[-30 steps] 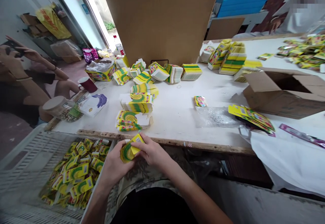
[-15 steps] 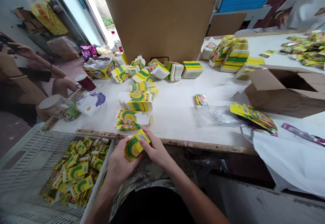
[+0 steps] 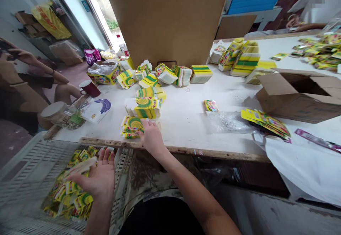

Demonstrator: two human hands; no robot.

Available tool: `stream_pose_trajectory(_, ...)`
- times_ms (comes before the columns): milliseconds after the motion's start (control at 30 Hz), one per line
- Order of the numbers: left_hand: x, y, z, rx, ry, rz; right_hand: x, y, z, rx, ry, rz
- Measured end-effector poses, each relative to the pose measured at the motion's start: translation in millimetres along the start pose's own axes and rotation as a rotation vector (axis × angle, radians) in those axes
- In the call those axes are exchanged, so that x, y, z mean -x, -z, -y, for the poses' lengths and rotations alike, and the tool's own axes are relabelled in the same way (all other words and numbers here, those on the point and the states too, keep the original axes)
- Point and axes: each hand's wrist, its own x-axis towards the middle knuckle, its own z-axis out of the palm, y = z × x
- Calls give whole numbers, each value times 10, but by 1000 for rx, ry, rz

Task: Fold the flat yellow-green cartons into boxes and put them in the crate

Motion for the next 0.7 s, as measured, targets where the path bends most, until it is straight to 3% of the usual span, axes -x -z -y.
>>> stream_pose_trajectory(200, 52, -16, 154, -23, 236, 46, -275, -207, -59, 85, -9, 4)
stream_pose_trajectory(333, 165, -70, 288, -75, 353, 202, -175, -117, -23, -7, 27, 7)
stream_pose_trajectory(400, 203, -102, 308, -32, 336, 258, -24, -53, 17, -71, 62, 41)
stream_pose_trajectory(500, 228, -190, 263, 67, 255, 272, 284, -3, 95, -371, 93, 226)
stream_pose_trajectory(600, 230, -345, 161, 191, 222, 275, 562, -12, 202, -830, 5, 433)
stream_pose_trajectory(700, 224, -488, 92, 272, 182, 256, 697, -38, 306, -987, -77, 424)
